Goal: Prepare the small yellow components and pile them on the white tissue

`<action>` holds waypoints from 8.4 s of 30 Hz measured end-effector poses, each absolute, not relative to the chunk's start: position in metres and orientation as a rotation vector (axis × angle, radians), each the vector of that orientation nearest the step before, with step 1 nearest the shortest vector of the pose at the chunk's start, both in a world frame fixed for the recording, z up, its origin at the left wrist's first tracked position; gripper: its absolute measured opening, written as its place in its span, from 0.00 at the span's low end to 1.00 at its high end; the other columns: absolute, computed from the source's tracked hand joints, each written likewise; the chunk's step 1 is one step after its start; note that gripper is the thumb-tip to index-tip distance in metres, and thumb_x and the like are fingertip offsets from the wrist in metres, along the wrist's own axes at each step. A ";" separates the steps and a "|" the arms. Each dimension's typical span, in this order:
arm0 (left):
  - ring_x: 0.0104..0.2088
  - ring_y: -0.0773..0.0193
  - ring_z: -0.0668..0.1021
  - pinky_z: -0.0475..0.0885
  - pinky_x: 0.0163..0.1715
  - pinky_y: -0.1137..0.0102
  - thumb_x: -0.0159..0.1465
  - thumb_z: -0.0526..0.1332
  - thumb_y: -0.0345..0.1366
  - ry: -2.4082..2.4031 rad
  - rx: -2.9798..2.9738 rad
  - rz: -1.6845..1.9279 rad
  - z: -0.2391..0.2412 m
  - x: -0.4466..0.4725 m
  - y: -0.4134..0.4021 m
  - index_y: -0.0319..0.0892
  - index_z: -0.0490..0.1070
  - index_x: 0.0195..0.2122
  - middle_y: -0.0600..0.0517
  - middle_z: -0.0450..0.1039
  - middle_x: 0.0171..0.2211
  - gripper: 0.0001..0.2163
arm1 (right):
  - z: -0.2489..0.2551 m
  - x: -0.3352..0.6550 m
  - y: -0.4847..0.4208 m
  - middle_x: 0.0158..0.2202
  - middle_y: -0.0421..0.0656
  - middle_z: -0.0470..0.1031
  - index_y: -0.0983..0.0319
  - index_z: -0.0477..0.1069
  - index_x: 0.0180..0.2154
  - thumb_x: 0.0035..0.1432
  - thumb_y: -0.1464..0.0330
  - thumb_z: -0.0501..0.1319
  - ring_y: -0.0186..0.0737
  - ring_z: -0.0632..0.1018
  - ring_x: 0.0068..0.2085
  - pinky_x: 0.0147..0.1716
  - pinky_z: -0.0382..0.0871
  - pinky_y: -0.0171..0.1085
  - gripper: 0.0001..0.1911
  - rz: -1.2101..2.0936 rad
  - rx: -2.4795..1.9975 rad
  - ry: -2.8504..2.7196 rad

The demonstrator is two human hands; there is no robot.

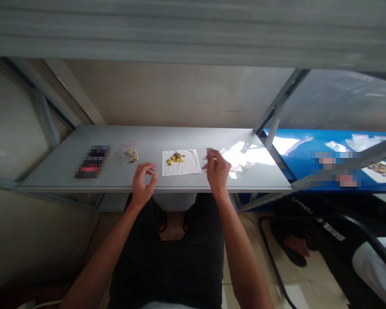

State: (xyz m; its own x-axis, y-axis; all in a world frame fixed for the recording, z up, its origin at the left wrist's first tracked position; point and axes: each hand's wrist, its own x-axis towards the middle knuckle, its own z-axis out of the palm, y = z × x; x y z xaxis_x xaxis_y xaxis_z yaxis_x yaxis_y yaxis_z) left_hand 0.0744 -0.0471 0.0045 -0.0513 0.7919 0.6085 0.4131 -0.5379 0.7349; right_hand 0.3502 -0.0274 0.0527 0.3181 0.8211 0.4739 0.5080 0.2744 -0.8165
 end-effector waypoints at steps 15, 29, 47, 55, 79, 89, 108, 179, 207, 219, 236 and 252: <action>0.42 0.54 0.83 0.80 0.38 0.61 0.64 0.67 0.53 1.247 1.382 1.608 -0.005 0.085 -0.010 0.39 0.72 0.50 0.40 0.81 0.44 0.24 | 0.005 0.276 -0.017 0.34 0.44 0.84 0.61 0.74 0.44 0.48 0.52 0.76 0.32 0.73 0.21 0.18 0.63 0.32 0.28 1.287 -0.930 -1.133; 0.60 0.46 0.75 0.68 0.63 0.50 0.58 0.74 0.51 1.128 2.525 1.124 0.012 0.082 -0.011 0.45 0.63 0.69 0.40 0.74 0.60 0.40 | -0.004 0.274 -0.018 0.30 0.44 0.82 0.63 0.80 0.41 0.55 0.52 0.71 0.30 0.70 0.21 0.22 0.65 0.33 0.22 1.320 -0.939 -1.326; 0.51 0.50 0.78 0.72 0.56 0.55 0.61 0.72 0.50 1.150 2.384 1.184 0.002 0.083 -0.016 0.44 0.72 0.60 0.43 0.78 0.50 0.29 | 0.002 0.267 -0.022 0.21 0.38 0.71 0.62 0.73 0.28 0.55 0.56 0.68 0.32 0.68 0.23 0.23 0.60 0.33 0.16 1.035 -1.120 -1.359; 0.55 0.47 0.75 0.70 0.58 0.53 0.60 0.71 0.54 1.157 2.443 1.085 0.000 0.082 -0.017 0.45 0.69 0.64 0.42 0.74 0.54 0.34 | 0.001 0.268 -0.023 0.30 0.36 0.73 0.58 0.66 0.36 0.55 0.54 0.71 0.28 0.65 0.22 0.20 0.56 0.31 0.20 1.116 -1.009 -1.410; 0.50 0.53 0.77 0.73 0.54 0.57 0.60 0.72 0.53 1.068 2.196 1.207 0.005 0.077 -0.017 0.45 0.76 0.58 0.44 0.75 0.48 0.29 | 0.016 0.284 -0.025 0.52 0.48 0.75 0.55 0.85 0.41 0.65 0.50 0.65 0.48 0.76 0.55 0.52 0.72 0.44 0.18 1.084 -0.779 -1.726; 0.50 0.53 0.77 0.73 0.55 0.58 0.61 0.70 0.55 1.115 2.199 1.162 -0.005 0.078 -0.011 0.43 0.76 0.59 0.44 0.74 0.47 0.29 | 0.010 0.286 -0.026 0.58 0.47 0.67 0.57 0.83 0.35 0.53 0.49 0.73 0.29 0.64 0.28 0.25 0.62 0.36 0.19 1.041 -0.916 -1.686; 0.41 0.59 0.77 0.74 0.47 0.64 0.60 0.72 0.52 1.088 2.013 1.269 0.006 0.073 -0.015 0.43 0.78 0.53 0.48 0.75 0.42 0.25 | 0.009 0.281 -0.030 0.48 0.45 0.67 0.58 0.79 0.40 0.63 0.55 0.67 0.30 0.65 0.29 0.25 0.60 0.34 0.14 0.955 -0.912 -1.654; 0.40 0.61 0.77 0.73 0.46 0.67 0.55 0.76 0.51 1.223 1.683 1.378 -0.006 0.074 -0.008 0.45 0.74 0.57 0.51 0.76 0.39 0.31 | 0.040 0.277 0.016 0.39 0.43 0.84 0.59 0.82 0.43 0.64 0.63 0.64 0.38 0.78 0.34 0.35 0.69 0.35 0.11 0.819 -1.038 -1.782; 0.40 0.60 0.78 0.70 0.29 0.73 0.57 0.73 0.56 1.232 1.801 1.352 -0.002 0.072 -0.009 0.46 0.75 0.59 0.49 0.75 0.41 0.32 | 0.016 0.284 0.010 0.45 0.48 0.81 0.57 0.81 0.43 0.65 0.64 0.64 0.46 0.79 0.41 0.38 0.68 0.39 0.08 0.294 -1.838 -1.825; 0.39 0.61 0.77 0.71 0.33 0.72 0.59 0.72 0.54 1.197 1.926 1.262 -0.001 0.075 -0.012 0.47 0.75 0.59 0.50 0.73 0.39 0.30 | 0.019 0.287 0.003 0.40 0.45 0.83 0.59 0.79 0.40 0.64 0.68 0.61 0.39 0.76 0.32 0.37 0.70 0.38 0.07 0.407 -1.505 -1.663; 0.39 0.62 0.76 0.74 0.41 0.69 0.59 0.72 0.55 1.172 1.928 1.336 -0.002 0.075 -0.011 0.45 0.75 0.59 0.51 0.74 0.39 0.31 | 0.023 0.290 -0.001 0.39 0.46 0.84 0.62 0.81 0.40 0.63 0.67 0.60 0.39 0.77 0.32 0.38 0.71 0.38 0.11 0.511 -1.466 -1.450; 0.38 0.62 0.76 0.73 0.36 0.72 0.59 0.71 0.55 1.202 1.940 1.299 -0.002 0.076 -0.012 0.45 0.75 0.59 0.50 0.74 0.39 0.31 | 0.009 0.289 0.003 0.46 0.49 0.80 0.59 0.82 0.41 0.66 0.70 0.61 0.49 0.77 0.51 0.48 0.69 0.42 0.10 0.279 -1.724 -1.752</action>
State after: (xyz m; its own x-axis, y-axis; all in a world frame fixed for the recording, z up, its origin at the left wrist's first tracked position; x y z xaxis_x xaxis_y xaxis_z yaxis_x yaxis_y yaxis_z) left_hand 0.0758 -0.0118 -0.0023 0.1508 0.8762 0.4577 0.3884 -0.4783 0.7876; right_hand 0.2893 0.0031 0.0088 0.0816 0.9509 0.2984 0.8114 0.1104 -0.5739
